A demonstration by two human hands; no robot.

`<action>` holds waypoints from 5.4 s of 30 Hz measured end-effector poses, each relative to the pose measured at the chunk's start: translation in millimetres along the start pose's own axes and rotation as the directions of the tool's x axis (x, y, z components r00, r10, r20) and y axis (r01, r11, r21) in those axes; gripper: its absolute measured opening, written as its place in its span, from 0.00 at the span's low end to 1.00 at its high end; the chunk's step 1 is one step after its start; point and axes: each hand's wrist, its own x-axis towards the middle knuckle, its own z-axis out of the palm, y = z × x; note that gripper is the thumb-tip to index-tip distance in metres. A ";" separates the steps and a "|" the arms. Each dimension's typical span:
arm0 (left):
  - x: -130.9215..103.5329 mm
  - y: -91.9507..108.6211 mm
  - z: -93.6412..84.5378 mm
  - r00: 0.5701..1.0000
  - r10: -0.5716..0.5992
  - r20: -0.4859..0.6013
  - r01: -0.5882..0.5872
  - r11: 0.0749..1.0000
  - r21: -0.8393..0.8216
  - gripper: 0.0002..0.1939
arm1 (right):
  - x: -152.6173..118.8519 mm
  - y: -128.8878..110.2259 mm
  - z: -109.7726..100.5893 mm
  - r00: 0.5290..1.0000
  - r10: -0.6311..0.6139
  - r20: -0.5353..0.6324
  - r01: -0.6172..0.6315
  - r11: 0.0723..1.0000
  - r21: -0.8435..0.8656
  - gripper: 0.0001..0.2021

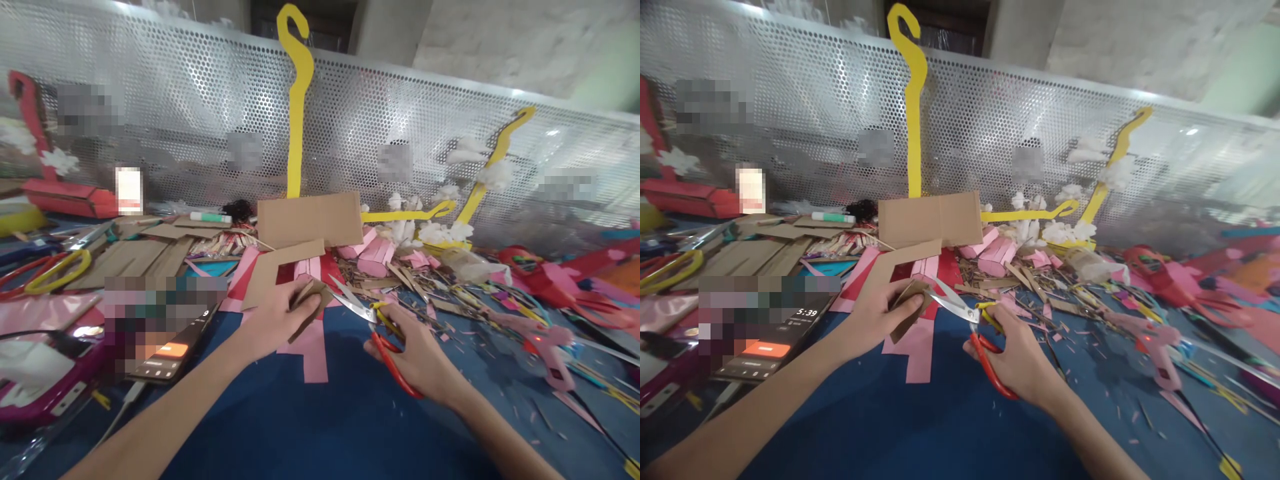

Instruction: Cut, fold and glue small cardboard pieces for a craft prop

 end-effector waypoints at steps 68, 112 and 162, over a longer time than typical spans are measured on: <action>-12.7 5.0 15.5 0.973 0.200 -0.112 -0.191 0.978 0.083 0.09 | -9.0 -11.0 -4.7 0.996 0.038 0.084 -0.039 0.999 0.010 0.17; -9.2 6.1 8.9 0.989 0.147 -0.009 -0.146 0.987 0.062 0.10 | -9.0 -12.5 3.8 0.991 0.091 0.100 -0.099 0.993 0.070 0.19; -9.2 -2.0 9.0 0.924 0.070 0.377 0.340 0.306 -0.889 0.24 | -5.6 1.7 6.5 0.981 0.154 0.121 -0.181 0.950 0.256 0.15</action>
